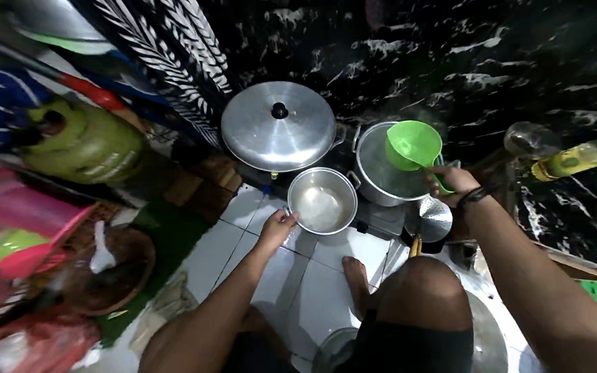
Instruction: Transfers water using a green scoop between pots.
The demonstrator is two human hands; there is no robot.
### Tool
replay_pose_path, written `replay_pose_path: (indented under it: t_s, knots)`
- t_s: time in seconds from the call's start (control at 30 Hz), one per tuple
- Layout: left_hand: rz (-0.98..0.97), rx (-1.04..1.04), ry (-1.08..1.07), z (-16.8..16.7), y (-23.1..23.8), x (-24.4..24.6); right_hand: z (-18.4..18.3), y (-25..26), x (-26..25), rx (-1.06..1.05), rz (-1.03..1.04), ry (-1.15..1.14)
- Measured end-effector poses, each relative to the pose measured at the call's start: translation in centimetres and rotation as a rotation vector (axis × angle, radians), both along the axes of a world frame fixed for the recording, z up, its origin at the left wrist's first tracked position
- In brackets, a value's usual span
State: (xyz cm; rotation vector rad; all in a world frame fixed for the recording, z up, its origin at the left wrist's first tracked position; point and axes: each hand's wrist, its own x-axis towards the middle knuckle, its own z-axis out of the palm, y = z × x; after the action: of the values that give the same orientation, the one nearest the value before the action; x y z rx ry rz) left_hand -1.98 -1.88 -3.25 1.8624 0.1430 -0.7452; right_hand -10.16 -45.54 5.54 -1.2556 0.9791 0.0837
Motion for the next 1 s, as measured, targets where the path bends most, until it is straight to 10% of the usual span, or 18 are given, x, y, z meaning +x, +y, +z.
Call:
replay_pose_path:
  t_s: [0.47,1.0]
  knots:
    - [0.012,0.007,0.072,1.0,-0.1,0.9,6.8,4.5,-2.8,0.009,0.191,-0.048]
    - [0.051,-0.107,0.061,1.2,-0.1,1.1,1.8,13.8,-1.9,0.055,0.502,0.086]
